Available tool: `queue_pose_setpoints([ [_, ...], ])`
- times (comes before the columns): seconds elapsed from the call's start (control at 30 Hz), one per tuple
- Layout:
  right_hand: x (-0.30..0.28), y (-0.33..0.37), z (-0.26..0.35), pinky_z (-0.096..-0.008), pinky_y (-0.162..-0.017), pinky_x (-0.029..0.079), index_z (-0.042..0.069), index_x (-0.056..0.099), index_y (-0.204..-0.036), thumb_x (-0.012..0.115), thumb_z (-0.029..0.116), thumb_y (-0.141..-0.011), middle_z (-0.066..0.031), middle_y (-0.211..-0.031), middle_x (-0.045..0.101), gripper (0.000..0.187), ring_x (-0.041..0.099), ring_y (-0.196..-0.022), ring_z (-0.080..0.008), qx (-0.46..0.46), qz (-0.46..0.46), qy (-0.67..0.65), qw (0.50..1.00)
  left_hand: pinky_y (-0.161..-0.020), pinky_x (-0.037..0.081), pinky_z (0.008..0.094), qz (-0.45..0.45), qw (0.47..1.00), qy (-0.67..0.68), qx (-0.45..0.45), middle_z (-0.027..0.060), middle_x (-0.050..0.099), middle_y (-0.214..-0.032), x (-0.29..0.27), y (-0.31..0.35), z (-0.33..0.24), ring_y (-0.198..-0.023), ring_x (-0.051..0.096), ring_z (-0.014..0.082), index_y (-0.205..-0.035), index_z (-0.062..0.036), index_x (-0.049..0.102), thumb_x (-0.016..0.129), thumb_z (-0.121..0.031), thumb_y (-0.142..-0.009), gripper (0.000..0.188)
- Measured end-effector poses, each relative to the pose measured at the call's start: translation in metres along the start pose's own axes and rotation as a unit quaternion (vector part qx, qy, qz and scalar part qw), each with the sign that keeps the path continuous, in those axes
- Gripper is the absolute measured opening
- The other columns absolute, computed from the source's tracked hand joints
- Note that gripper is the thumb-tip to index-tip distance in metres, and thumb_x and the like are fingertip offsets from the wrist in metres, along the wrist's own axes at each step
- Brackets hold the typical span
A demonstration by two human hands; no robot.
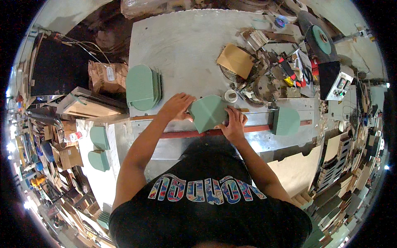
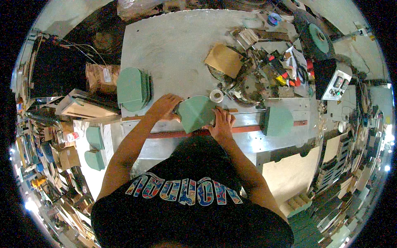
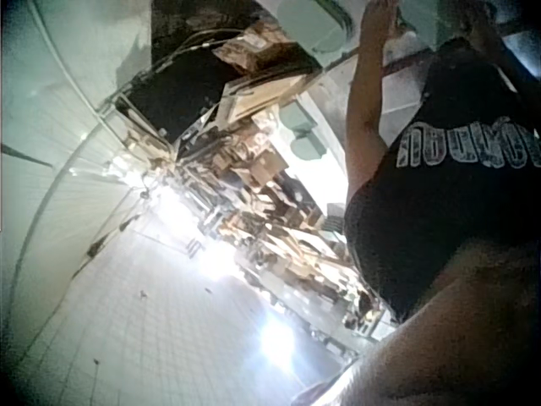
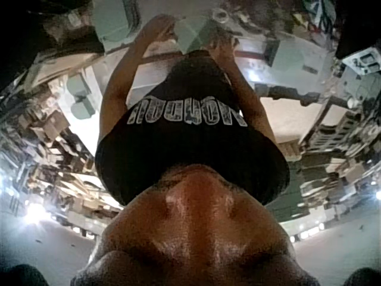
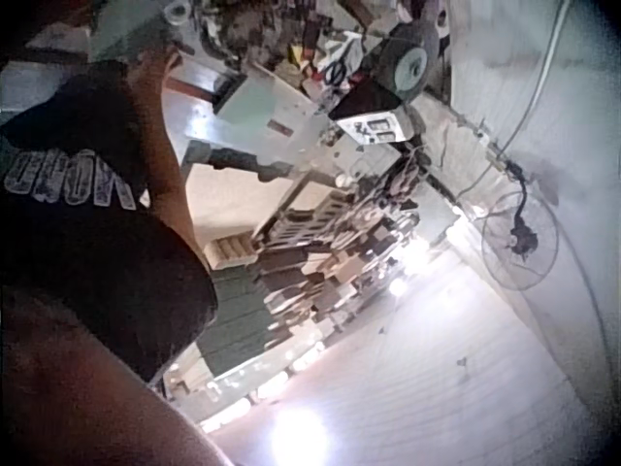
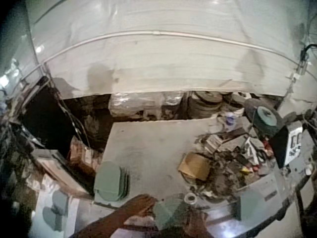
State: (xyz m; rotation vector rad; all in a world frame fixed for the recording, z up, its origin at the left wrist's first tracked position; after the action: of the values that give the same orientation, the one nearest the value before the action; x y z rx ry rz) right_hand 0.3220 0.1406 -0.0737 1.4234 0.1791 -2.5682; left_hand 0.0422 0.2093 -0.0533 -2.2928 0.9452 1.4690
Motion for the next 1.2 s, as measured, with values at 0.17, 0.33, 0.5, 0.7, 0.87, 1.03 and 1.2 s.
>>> queue_pose_setpoints([
  [0.17,0.005,-0.009,-0.009,-0.0608,-0.117,0.024,0.009,0.04,-0.158,0.095,0.046,-0.07,-0.0164,-0.152,0.046,0.111,0.039,-0.141,-0.0409,0.095,-0.003,-0.002,0.995,-0.111,0.048,0.0506,0.015,0.999,-0.014,-0.03,0.0187,0.066,-0.128,-0.002,0.004,0.004,-0.124,0.062,0.0403,-0.155,-0.0086,0.048,0.096,-0.052,-0.065,0.111],
  [0.33,-0.002,-0.02,-0.004,-0.0614,-0.115,0.026,0.003,0.033,-0.163,0.093,0.052,-0.073,-0.0211,-0.148,0.045,0.118,0.039,-0.137,-0.0435,0.113,-0.015,0.045,0.992,-0.107,0.052,0.0515,0.004,0.998,-0.035,-0.043,0.0231,0.067,-0.125,0.001,0.009,0.006,-0.12,0.064,0.0434,-0.16,-0.008,0.043,0.095,-0.055,-0.066,0.117],
  [0.5,-0.004,-0.029,-0.009,-0.0614,-0.113,0.028,0.003,0.041,-0.159,0.086,0.06,-0.08,-0.0202,-0.147,0.047,0.107,0.043,-0.133,-0.0434,0.075,-0.023,0.076,0.994,-0.103,0.054,0.0506,0.05,0.991,-0.017,-0.124,0.0233,0.067,-0.128,-0.006,0.009,-0.002,-0.122,0.064,0.0426,-0.165,-0.0074,0.036,0.091,-0.061,-0.07,0.122],
  [0.7,-0.002,-0.031,-0.014,-0.0609,-0.111,0.031,0.003,0.056,-0.147,0.079,0.064,-0.086,-0.0187,-0.145,0.05,0.09,0.047,-0.128,-0.0426,0.055,-0.039,0.13,0.989,-0.094,0.058,0.046,0.007,0.984,-0.048,-0.174,0.02,0.07,-0.113,0.005,0.01,-0.004,-0.113,0.068,0.0367,-0.163,-0.0027,0.036,0.089,-0.066,-0.071,0.123],
  [0.87,-0.001,-0.031,-0.017,-0.0608,-0.111,0.031,0.003,0.06,-0.144,0.073,0.063,-0.093,-0.0185,-0.144,0.05,0.08,0.046,-0.129,-0.0426,0.07,-0.023,0.142,0.987,-0.096,0.057,0.046,0.018,0.965,0.006,-0.262,0.0217,0.069,-0.118,0.0,0.003,-0.011,-0.117,0.067,0.0383,-0.166,-0.003,0.033,0.09,-0.066,-0.07,0.127],
  [1.03,0.002,-0.029,-0.017,-0.0614,-0.112,0.03,0.003,0.06,-0.147,0.07,0.059,-0.096,-0.0191,-0.143,0.05,0.076,0.045,-0.13,-0.0429,0.078,-0.032,0.133,0.988,-0.098,0.057,0.048,-0.015,0.948,0.041,-0.314,0.0245,0.069,-0.121,0.002,-0.003,-0.017,-0.118,0.067,0.0398,-0.166,-0.0031,0.032,0.091,-0.06,-0.072,0.124],
  [1.2,0.009,-0.023,-0.011,-0.0614,-0.112,0.03,0.002,0.058,-0.15,0.065,0.057,-0.1,-0.0198,-0.143,0.05,0.075,0.042,-0.132,-0.0438,0.088,-0.039,0.145,0.985,-0.095,0.057,0.0499,-0.031,0.934,0.057,-0.352,0.0278,0.068,-0.122,0.013,-0.011,-0.02,-0.113,0.069,0.0431,-0.166,-0.0015,0.028,0.091,-0.055,-0.076,0.122],
])
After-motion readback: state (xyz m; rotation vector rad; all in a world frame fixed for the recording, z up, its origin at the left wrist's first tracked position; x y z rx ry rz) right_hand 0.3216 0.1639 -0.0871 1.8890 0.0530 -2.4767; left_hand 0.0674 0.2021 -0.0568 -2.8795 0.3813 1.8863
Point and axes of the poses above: each hand's wrist, its own y-axis away from the middle knuckle, its own x-axis out of the palm, z = x × y, the point moved 6 cm from there along -y, towards the middle knuckle
